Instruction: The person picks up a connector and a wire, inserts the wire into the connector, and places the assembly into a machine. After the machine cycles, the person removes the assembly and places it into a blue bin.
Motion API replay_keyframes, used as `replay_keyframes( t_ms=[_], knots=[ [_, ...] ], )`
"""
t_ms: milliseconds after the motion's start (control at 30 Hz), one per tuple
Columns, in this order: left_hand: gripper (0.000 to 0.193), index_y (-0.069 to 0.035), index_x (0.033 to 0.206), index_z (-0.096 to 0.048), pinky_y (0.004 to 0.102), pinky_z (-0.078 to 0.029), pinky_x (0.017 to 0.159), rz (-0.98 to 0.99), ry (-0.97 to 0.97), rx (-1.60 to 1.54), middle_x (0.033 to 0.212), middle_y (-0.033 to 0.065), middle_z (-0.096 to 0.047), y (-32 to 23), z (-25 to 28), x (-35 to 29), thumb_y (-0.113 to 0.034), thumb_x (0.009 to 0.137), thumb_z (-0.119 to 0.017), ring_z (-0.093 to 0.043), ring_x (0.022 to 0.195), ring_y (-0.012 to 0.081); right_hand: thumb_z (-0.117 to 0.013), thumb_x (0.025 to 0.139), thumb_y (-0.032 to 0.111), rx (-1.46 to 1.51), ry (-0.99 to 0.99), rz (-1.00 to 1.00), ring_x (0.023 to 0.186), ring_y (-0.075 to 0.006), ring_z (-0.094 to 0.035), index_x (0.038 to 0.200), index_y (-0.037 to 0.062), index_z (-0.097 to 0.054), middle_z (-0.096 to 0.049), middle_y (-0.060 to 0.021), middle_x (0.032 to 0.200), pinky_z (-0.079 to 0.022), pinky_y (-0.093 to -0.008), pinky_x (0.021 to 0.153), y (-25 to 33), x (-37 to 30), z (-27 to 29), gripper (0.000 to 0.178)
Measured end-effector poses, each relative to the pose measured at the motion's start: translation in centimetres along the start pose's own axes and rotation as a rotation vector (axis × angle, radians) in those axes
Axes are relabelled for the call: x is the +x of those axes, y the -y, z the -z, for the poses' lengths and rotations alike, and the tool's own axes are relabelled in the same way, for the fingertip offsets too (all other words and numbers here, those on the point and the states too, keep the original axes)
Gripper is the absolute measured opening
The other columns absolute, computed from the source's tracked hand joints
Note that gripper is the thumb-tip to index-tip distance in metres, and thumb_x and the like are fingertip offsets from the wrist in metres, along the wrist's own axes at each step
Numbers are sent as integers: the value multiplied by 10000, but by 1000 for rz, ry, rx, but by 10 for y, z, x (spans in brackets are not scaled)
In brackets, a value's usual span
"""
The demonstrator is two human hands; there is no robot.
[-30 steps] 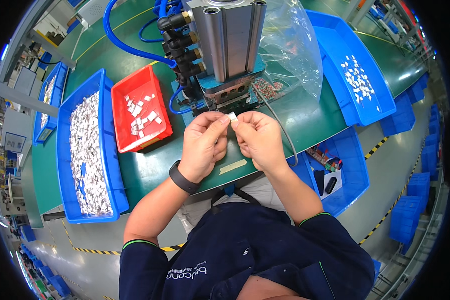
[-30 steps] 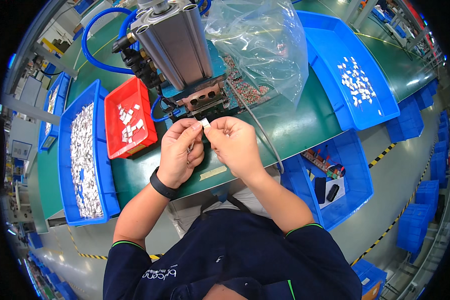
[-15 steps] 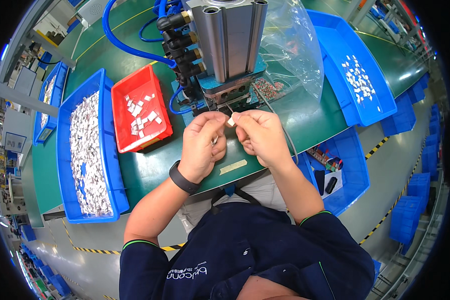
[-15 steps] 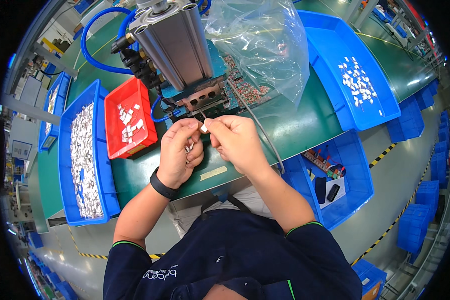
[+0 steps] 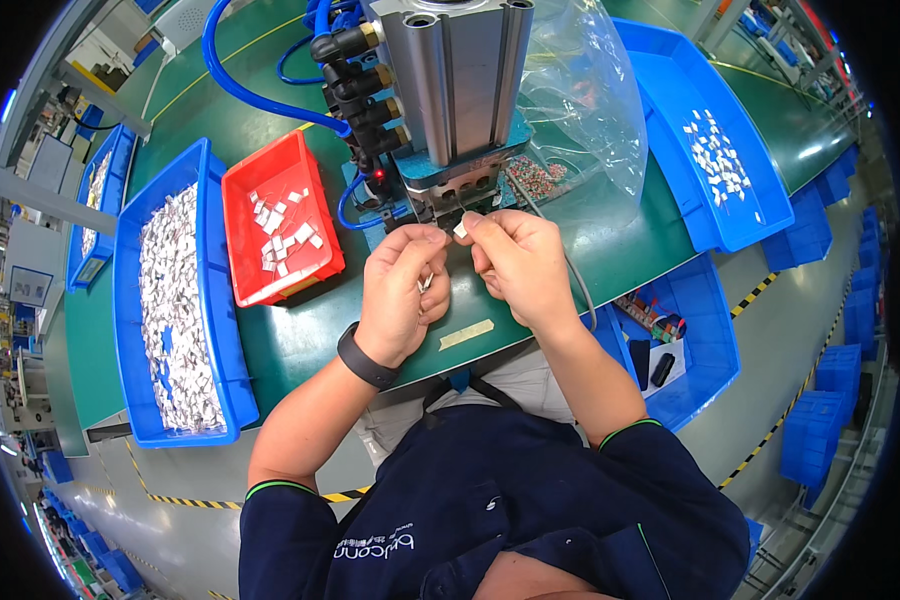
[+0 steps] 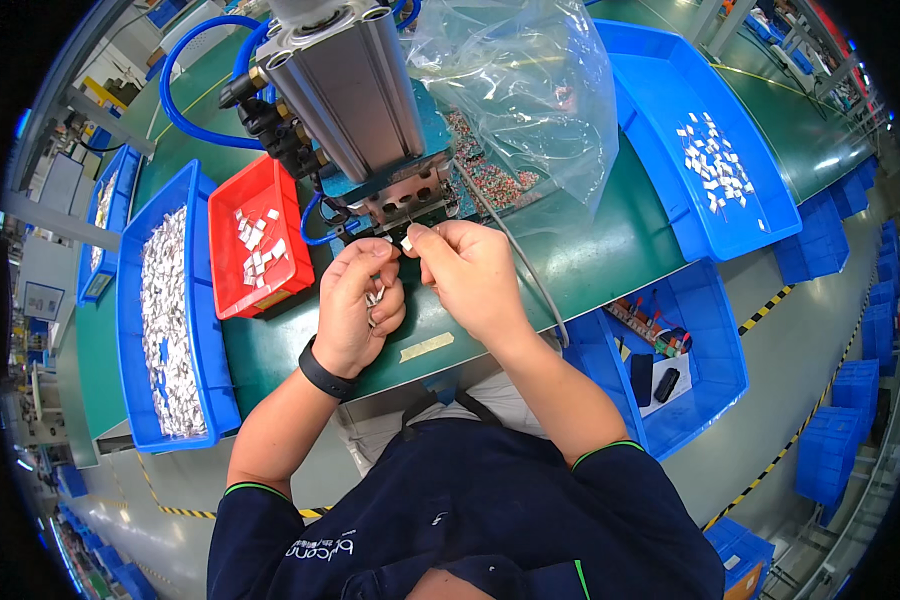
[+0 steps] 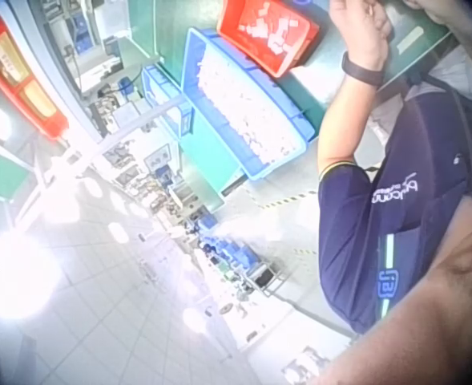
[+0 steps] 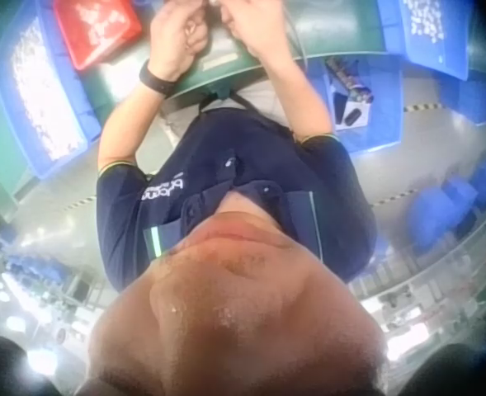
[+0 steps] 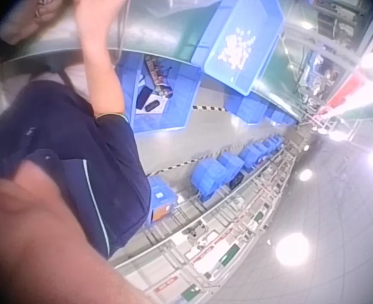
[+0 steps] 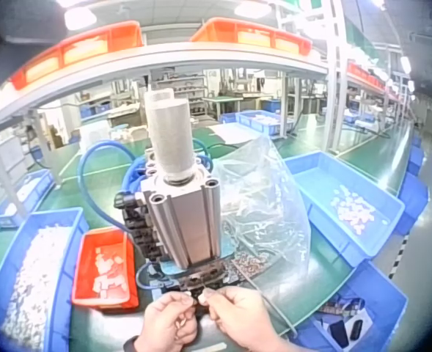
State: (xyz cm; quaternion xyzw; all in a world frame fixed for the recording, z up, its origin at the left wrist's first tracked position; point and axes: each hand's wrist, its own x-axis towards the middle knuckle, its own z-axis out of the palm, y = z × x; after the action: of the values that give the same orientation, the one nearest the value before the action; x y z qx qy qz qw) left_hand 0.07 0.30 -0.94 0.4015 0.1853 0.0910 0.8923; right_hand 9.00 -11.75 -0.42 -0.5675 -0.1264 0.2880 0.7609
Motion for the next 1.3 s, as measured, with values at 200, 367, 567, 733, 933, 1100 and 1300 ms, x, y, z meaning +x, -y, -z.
replay_keyframes(
  t_ms=[200,367,567,733,933,1100,1300],
  knots=[
    [111,-60,964,-542,212,-220,335,5,6,-7,736,15,-483,0,0,0,-165,932,-525,-332,407,69,-630,896,133,43,-6,-24,405,-21,-367,854,-19,-622,-515,4,580,-232,-192,350,3,0,-3,159],
    [141,-52,958,-534,215,-219,334,12,21,-8,738,24,-484,0,0,0,-190,934,-515,-328,403,75,-629,884,102,97,-21,-47,408,-19,-368,893,-10,-607,-523,2,596,-232,-190,347,2,2,-4,115],
    [225,-41,942,-519,219,-216,337,38,16,10,745,44,-491,-1,0,0,-257,952,-458,-322,399,83,-631,876,82,157,1,-25,410,-19,-376,846,12,-590,-529,-5,604,-243,-188,343,2,-3,0,87],
    [281,-18,939,-544,226,-205,333,59,20,-40,721,42,-508,-2,0,0,-277,968,-440,-336,390,87,-667,872,113,184,98,-76,424,-13,-384,794,36,-549,-528,-3,613,-250,-178,344,1,-4,7,161],
    [312,-28,969,-541,218,-195,340,97,85,-39,728,48,-520,0,4,2,-320,972,-432,-323,387,80,-670,878,126,-151,362,-26,512,-50,-522,901,-11,-656,-606,-28,660,-390,-209,432,22,-12,7,140],
    [320,-34,1028,-515,211,-194,347,128,75,8,803,70,-542,-4,-4,-1,-339,964,-441,-317,406,73,-650,861,88,-710,405,341,728,-197,-687,1004,1,-675,-690,-108,787,-519,-320,654,18,-17,9,169],
    [393,-38,1083,-500,209,-208,345,162,137,-6,895,87,-554,-3,-1,-2,-407,978,-414,-325,415,74,-654,851,96,-966,470,512,734,-232,-679,940,30,-681,-671,-136,808,-509,-328,638,18,-15,10,114]
  ],
)
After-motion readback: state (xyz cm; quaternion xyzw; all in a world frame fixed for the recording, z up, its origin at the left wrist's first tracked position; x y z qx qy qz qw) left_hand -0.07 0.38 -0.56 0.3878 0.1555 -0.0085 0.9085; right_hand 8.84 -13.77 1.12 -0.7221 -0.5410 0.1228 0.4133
